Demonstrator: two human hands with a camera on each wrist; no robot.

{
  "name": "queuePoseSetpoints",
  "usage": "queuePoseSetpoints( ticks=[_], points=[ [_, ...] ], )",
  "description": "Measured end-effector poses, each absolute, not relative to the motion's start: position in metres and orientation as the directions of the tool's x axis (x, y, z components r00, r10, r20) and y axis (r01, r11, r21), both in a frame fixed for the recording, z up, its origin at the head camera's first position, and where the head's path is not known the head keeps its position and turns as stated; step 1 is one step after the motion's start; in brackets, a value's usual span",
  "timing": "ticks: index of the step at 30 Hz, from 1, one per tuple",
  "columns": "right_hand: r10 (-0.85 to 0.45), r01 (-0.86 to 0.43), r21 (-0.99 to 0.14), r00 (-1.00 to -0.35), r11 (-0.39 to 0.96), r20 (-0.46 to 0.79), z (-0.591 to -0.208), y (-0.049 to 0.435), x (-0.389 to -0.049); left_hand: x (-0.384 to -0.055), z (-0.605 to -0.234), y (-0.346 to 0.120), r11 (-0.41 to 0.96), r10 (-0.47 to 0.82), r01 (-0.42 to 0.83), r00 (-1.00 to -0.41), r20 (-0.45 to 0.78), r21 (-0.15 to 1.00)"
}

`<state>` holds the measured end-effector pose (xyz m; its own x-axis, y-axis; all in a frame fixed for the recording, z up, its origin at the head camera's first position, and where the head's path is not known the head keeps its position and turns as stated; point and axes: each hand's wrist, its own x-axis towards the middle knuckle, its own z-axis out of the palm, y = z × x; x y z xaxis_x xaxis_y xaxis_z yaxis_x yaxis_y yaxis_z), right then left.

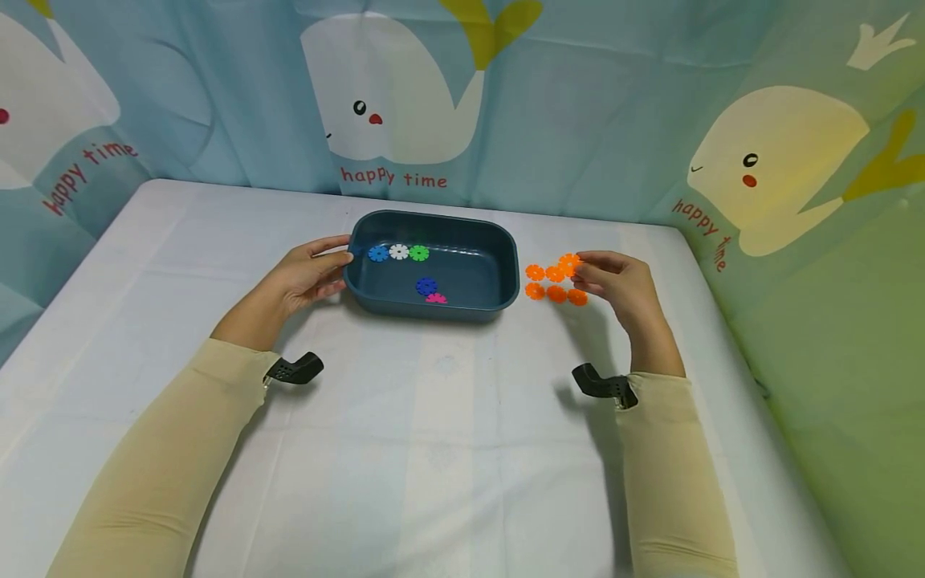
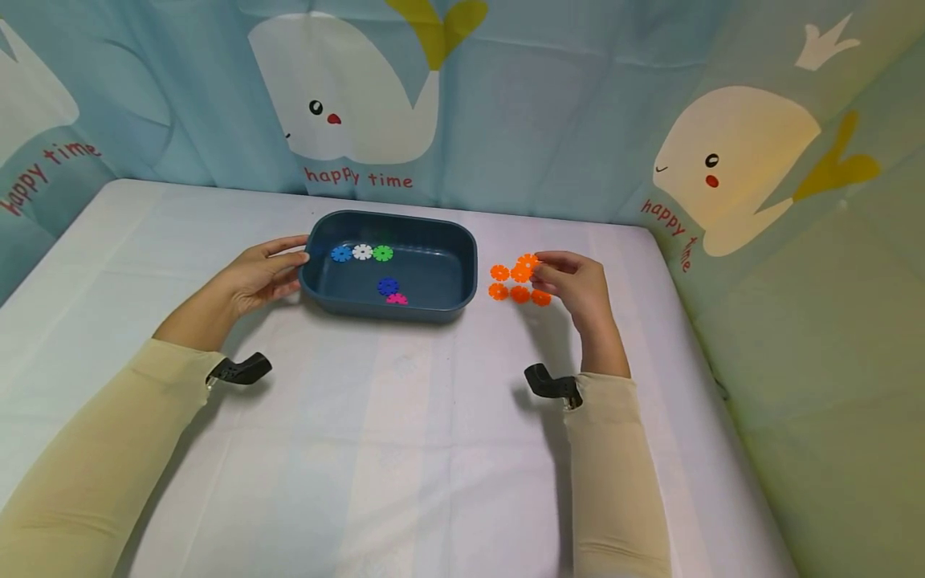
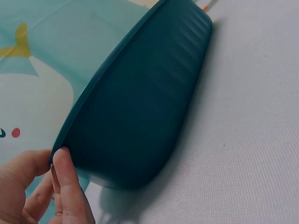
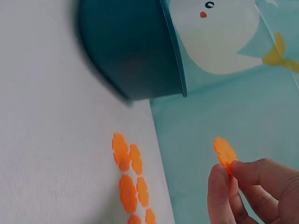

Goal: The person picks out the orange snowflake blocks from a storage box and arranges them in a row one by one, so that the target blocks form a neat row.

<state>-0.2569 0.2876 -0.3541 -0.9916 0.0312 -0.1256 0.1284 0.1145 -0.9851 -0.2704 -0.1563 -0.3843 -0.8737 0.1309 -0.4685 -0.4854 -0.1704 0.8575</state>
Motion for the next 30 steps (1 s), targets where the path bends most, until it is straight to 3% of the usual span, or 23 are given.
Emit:
queuePoseSetpoints(
  ticks=[22, 30],
  points=[
    [0.122, 0.187, -0.981, -0.976, 0.057, -0.179, -0.362, 0.32, -0.253, -0.271, -0.385, -0.156, -0.178, 0.141, -0.48, -0.876, -0.461, 0.859],
    [0.144, 0.205, -0.973, -0.971, 0.106, -0.188, -0.366, 0.327, -0.253, -0.271, -0.387, -0.156, -0.163, 0.13, -0.476, -0.878, -0.46, 0.864]
  ],
)
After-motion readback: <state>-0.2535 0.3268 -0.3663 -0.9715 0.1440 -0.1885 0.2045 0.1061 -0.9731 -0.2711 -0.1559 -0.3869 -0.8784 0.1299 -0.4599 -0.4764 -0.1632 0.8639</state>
